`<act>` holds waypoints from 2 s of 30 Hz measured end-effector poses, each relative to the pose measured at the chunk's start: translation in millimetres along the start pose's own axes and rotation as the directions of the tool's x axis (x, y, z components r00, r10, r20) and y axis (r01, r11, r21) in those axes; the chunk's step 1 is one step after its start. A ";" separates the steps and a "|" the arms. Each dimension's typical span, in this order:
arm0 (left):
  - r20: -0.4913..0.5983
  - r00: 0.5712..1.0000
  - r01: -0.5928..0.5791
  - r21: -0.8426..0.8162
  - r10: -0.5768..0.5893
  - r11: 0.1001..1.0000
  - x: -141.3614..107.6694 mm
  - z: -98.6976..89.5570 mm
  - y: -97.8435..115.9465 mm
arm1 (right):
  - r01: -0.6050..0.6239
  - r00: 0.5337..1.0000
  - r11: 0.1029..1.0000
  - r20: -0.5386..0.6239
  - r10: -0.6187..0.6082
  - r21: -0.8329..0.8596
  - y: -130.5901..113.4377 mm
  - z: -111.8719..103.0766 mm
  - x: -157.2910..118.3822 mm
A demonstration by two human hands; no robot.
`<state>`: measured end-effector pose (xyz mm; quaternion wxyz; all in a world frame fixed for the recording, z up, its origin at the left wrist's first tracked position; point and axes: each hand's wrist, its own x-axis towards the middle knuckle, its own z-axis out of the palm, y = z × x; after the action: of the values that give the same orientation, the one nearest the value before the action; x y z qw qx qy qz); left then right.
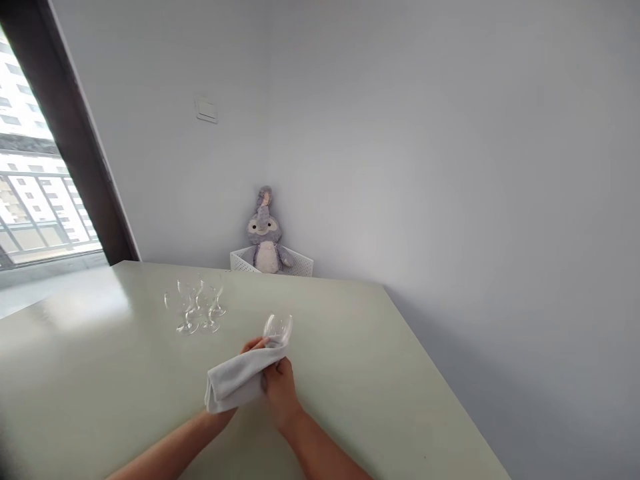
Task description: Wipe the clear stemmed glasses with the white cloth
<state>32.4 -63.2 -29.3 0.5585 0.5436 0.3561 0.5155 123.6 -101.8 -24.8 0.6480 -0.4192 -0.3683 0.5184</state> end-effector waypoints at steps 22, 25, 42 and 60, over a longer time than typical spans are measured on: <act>-0.361 0.895 -0.285 -0.010 0.263 0.958 23.2 -47.6 94.7 | 0.528 0.816 0.241 0.409 -0.409 -0.814 -26.8 -25.5 -1.2; -0.431 0.817 -0.412 0.032 0.384 0.911 29.1 -59.1 110.0 | 0.511 0.856 0.107 0.494 -0.153 -0.853 -37.8 -23.4 5.0; 0.186 0.931 -0.361 0.345 0.314 0.866 16.4 11.4 47.1 | 0.046 0.945 0.569 -0.148 -0.291 -0.821 -57.6 -72.8 61.6; 0.078 0.976 -0.214 0.506 0.202 0.835 10.9 -3.8 6.4 | -0.278 0.766 0.634 -0.565 -0.307 -0.722 -61.6 -196.1 136.6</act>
<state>29.8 -52.5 -21.9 0.3386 0.7132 0.4129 0.4541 350.9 -6.4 -36.0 0.4932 -0.8020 -0.3121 0.1270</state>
